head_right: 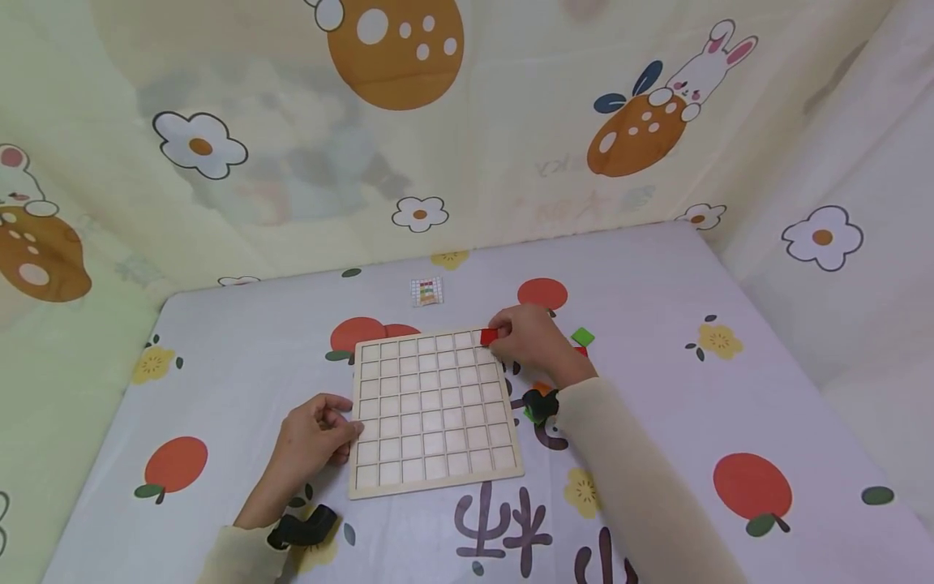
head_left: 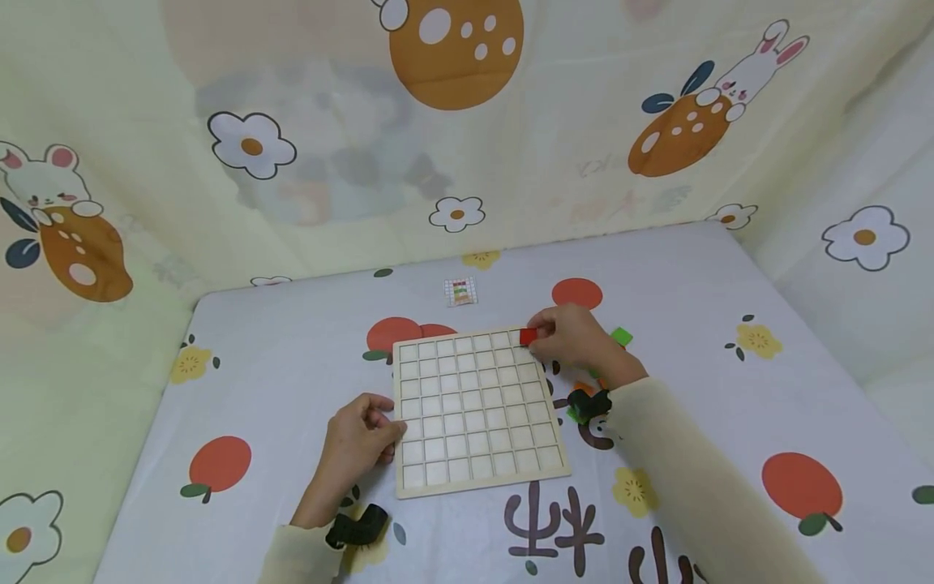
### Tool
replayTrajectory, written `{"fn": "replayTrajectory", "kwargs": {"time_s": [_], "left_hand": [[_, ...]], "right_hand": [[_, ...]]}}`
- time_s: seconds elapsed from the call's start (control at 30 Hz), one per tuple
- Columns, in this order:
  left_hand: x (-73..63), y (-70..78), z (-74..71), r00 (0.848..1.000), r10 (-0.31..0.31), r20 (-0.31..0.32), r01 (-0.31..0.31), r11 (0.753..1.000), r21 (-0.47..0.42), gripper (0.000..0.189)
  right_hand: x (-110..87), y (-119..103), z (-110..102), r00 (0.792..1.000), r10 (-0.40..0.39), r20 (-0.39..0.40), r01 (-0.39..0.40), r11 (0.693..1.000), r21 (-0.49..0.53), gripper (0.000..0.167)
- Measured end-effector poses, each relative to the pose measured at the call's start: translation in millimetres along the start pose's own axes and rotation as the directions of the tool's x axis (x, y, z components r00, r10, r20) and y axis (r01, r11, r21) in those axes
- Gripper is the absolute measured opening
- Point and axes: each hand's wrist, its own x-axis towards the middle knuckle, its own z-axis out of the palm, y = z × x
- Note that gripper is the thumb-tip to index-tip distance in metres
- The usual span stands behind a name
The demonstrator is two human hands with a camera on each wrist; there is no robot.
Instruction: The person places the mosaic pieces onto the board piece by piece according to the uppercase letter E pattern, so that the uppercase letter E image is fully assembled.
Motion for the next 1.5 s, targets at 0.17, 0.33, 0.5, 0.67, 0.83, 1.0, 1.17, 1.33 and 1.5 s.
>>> {"fn": "replayTrajectory", "kwargs": {"time_s": [0.17, 0.33, 0.5, 0.67, 0.83, 1.0, 1.17, 1.33, 1.5], "left_hand": [[0.4, -1.9, -0.8, 1.0, -0.015, -0.002, 0.015, 1.0, -0.027, 0.025], [0.7, -1.5, -1.0, 1.0, -0.024, -0.007, 0.024, 0.999, -0.035, 0.022], [0.1, 0.0, -0.8, 0.999, -0.034, -0.012, 0.033, 0.999, -0.039, 0.02], [-0.8, 1.1, -0.3, 1.0, -0.028, -0.015, 0.027, 0.999, -0.039, 0.02], [-1.2, 1.1, 0.4, 1.0, -0.024, -0.018, 0.023, 0.999, -0.048, 0.02], [-0.2, 1.0, 0.7, 0.999, -0.028, -0.024, 0.027, 0.998, -0.049, 0.019], [0.0, 0.7, 0.8, 0.999, -0.034, -0.03, 0.033, 0.998, -0.046, 0.019], [0.8, -0.2, 0.7, 0.999, -0.038, -0.033, 0.037, 0.998, -0.042, 0.019], [0.9, -1.1, 1.1, 0.998, -0.047, -0.033, 0.046, 0.998, -0.048, 0.02]], "right_hand": [[0.8, -16.1, 12.5, 1.0, -0.019, 0.016, 0.019, 1.0, 0.016, 0.031], [1.7, -23.5, 23.5, 0.997, -0.061, 0.038, 0.062, 0.998, -0.032, 0.028], [3.9, -27.2, 32.2, 0.997, -0.062, 0.055, 0.065, 0.997, -0.044, 0.029], [6.4, -29.0, 37.5, 0.995, -0.081, 0.053, 0.085, 0.994, -0.067, 0.029], [7.4, -30.6, 41.8, 0.991, -0.127, 0.053, 0.131, 0.988, -0.082, 0.026], [8.1, -33.1, 45.3, 0.988, -0.143, 0.062, 0.148, 0.985, -0.085, 0.024], [8.0, -36.2, 46.8, 0.989, -0.127, 0.071, 0.134, 0.985, -0.107, 0.025], [8.2, -37.7, 47.9, 0.991, -0.117, 0.067, 0.123, 0.987, -0.104, 0.024], [7.3, -39.4, 49.0, 0.992, -0.106, 0.067, 0.112, 0.989, -0.1, 0.023]]}}
